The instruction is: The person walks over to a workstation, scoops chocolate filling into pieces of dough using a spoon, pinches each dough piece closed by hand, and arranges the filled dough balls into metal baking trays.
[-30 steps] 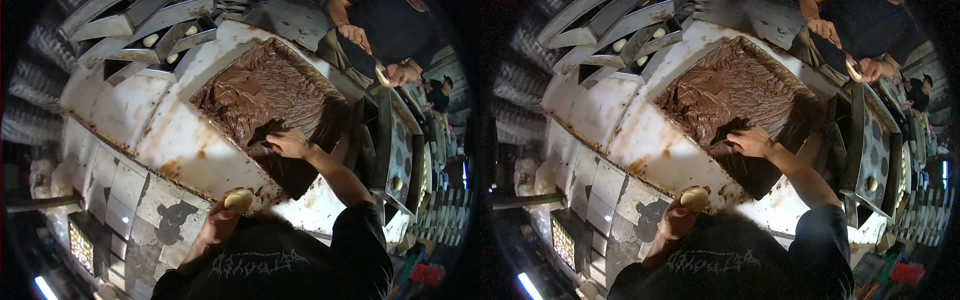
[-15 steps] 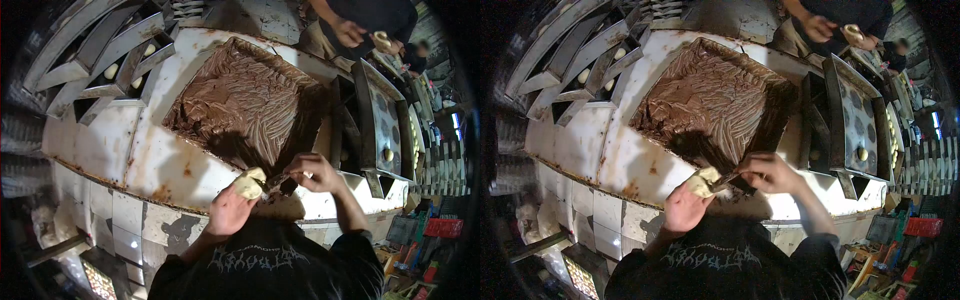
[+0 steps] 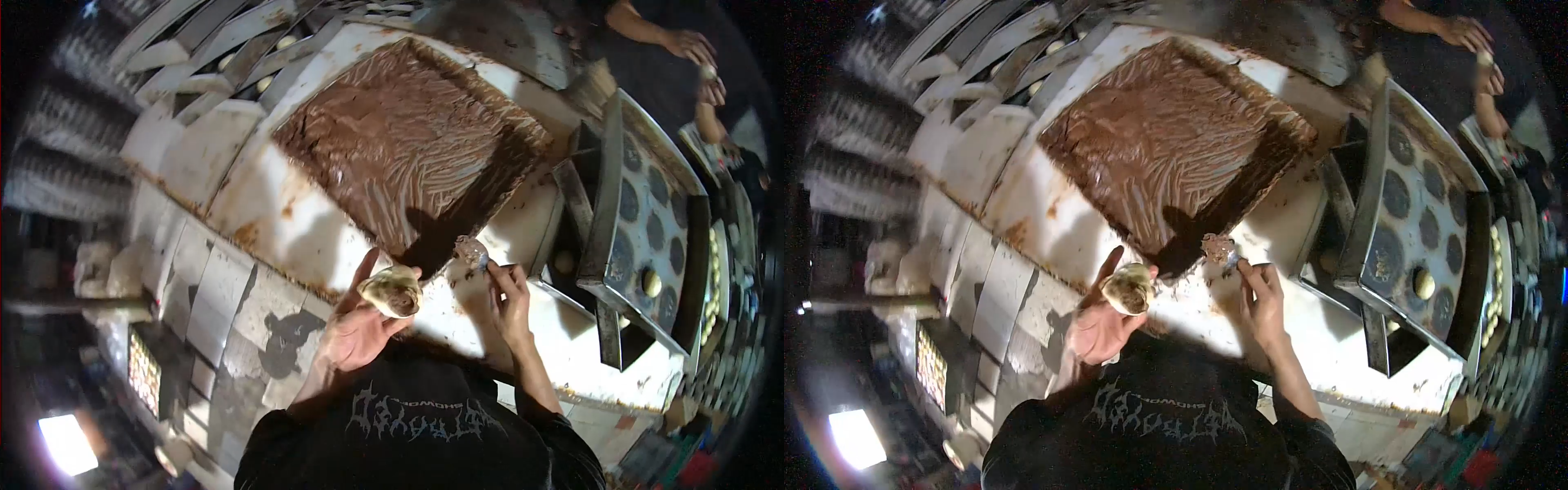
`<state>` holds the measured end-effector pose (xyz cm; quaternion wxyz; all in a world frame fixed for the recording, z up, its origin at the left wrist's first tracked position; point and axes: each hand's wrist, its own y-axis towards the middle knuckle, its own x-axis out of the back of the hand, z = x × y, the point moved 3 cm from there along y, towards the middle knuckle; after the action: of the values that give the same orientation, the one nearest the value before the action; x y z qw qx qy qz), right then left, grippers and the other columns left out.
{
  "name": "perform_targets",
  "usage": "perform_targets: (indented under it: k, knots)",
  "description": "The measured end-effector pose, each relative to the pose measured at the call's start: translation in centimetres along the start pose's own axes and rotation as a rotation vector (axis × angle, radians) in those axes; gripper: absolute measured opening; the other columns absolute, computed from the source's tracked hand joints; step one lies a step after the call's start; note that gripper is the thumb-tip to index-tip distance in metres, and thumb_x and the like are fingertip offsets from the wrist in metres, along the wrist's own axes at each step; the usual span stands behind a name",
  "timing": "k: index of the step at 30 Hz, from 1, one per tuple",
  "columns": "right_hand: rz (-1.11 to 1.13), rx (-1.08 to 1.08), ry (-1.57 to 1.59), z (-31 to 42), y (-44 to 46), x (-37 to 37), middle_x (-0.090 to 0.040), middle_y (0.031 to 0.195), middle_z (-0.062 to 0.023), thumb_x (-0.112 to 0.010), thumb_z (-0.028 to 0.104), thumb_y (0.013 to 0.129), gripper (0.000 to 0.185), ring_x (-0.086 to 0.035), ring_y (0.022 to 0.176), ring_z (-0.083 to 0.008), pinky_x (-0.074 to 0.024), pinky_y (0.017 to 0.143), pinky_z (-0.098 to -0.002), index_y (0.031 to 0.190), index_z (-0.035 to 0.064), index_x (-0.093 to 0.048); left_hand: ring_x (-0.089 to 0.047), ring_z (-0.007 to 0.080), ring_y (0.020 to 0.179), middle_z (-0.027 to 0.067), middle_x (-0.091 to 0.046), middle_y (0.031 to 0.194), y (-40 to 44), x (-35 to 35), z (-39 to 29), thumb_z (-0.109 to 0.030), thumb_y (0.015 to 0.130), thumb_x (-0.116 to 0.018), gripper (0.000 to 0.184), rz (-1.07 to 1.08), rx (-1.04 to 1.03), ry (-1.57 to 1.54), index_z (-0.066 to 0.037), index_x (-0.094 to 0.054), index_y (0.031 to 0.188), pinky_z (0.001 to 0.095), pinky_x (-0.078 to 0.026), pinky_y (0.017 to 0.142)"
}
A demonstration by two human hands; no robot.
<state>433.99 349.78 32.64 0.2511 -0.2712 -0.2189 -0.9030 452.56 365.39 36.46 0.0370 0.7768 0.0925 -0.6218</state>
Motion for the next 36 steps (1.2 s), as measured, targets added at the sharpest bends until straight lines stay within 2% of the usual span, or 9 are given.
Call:
perform_targets:
  k: [6,10,13,20,22,28,30,32,36]
  knots:
    - [-0.165,0.214,-0.126,2.3,-2.9,-0.6,-0.055,0.093,-0.0145,-0.057,-0.001,0.084,0.023,-0.055,0.078,-0.0216,-0.0475,0.07,-0.0297,0.106,-0.0006,-0.062,-0.058,0.0256,0.091,0.0096,-0.055,0.1,-4.0,1.6,7.3,-0.008,0.079,-0.057,0.068,-0.285,-0.162,0.117,-0.017,-0.026,0.138,0.0361,-0.046,0.076]
    - [0.75,-0.257,0.752,4.2,-4.1,-1.8,-0.063,0.086,-0.0062,-0.055,0.023,0.092,0.024,-0.057,0.073,-0.0124,-0.049,0.064,-0.0245,0.097,0.0023,-0.065,-0.059,0.0272,0.082,0.0154,-0.055,0.095,-6.8,-1.8,10.2,0.003,0.072,-0.049,0.08,-0.206,-0.038,0.35,-0.01,-0.013,0.142,0.0364,-0.05,0.07]
    - [1.197,-0.207,0.85,7.9,-5.1,-0.3,-0.065,0.087,-0.0039,-0.058,0.019,0.09,0.017,-0.059,0.072,-0.0094,-0.0494,0.063,-0.0226,0.1,0.0072,-0.066,-0.06,0.0283,0.089,0.0194,-0.055,0.101,-9.5,-2.1,11.7,0.005,0.073,-0.048,0.087,-0.34,0.087,0.564,-0.011,0.001,0.144,0.0367,-0.052,0.072]
    - [0.667,0.91,0.207,12.8,-13.6,4.8,-0.052,0.101,-0.0076,-0.066,0.017,0.08,0.02,-0.056,0.09,-0.0237,-0.0489,0.079,-0.0326,0.092,0.002,-0.06,-0.058,0.0263,0.101,0.0166,-0.055,0.11,-15.9,-1.1,15.6,0.0,0.091,-0.033,0.046,-0.569,-0.303,0.21,-0.01,-0.021,0.134,0.0363,-0.051,0.081]
    - [0.553,0.979,-0.026,12.4,-17.1,5.6,-0.051,0.105,-0.0078,-0.068,0.015,0.075,0.024,-0.053,0.096,-0.0264,-0.0474,0.081,-0.0332,0.094,0.0044,-0.061,-0.058,0.0241,0.1,0.0145,-0.053,0.115,-17.3,-0.2,17.0,-0.005,0.092,-0.033,0.038,-0.277,-0.331,-0.084,-0.011,-0.03,0.13,0.0355,-0.049,0.084]
    - [0.438,0.832,-0.063,10.5,-22.0,10.9,-0.053,0.101,-0.0068,-0.07,0.009,0.071,0.025,-0.058,0.088,-0.0246,-0.0504,0.072,-0.0315,0.095,0.0066,-0.06,-0.049,0.0186,0.113,0.0126,-0.05,0.125,-20.7,-3.3,23.2,-0.008,0.094,-0.038,0.039,-0.193,-0.078,-0.027,-0.005,-0.041,0.132,0.0302,-0.037,0.099]
    - [0.434,0.731,-0.042,10.1,-22.6,13.1,-0.057,0.096,-0.0084,-0.069,0.009,0.073,0.024,-0.062,0.084,-0.0265,-0.0514,0.066,-0.0325,0.094,0.0067,-0.059,-0.048,0.0186,0.114,0.0117,-0.05,0.126,-21.2,-3.6,25.0,-0.003,0.089,-0.048,0.042,-0.256,-0.246,0.651,-0.002,-0.042,0.131,0.0311,-0.04,0.097]
    - [0.703,0.17,0.199,9.9,-22.7,15.4,-0.06,0.094,-0.0121,-0.066,0.006,0.077,0.02,-0.063,0.083,-0.0311,-0.0516,0.067,-0.035,0.095,0.0051,-0.058,-0.052,0.0117,0.105,0.0087,-0.054,0.117,-21.2,-3.6,26.5,0.001,0.087,-0.055,0.038,-0.236,-0.223,0.748,0.001,-0.048,0.124,0.0261,-0.041,0.091]
    - [0.727,0.323,0.196,7.5,-24.0,18.8,-0.061,0.097,-0.0158,-0.062,0.004,0.08,0.029,-0.063,0.085,-0.0314,-0.0503,0.071,-0.0354,0.107,0.0026,-0.054,-0.054,0.0109,0.095,0.0071,-0.056,0.108,-20.1,-6.0,29.7,-0.006,0.087,-0.06,0.036,-0.206,-0.279,1.275,0.001,-0.049,0.121,0.0235,-0.045,0.08]
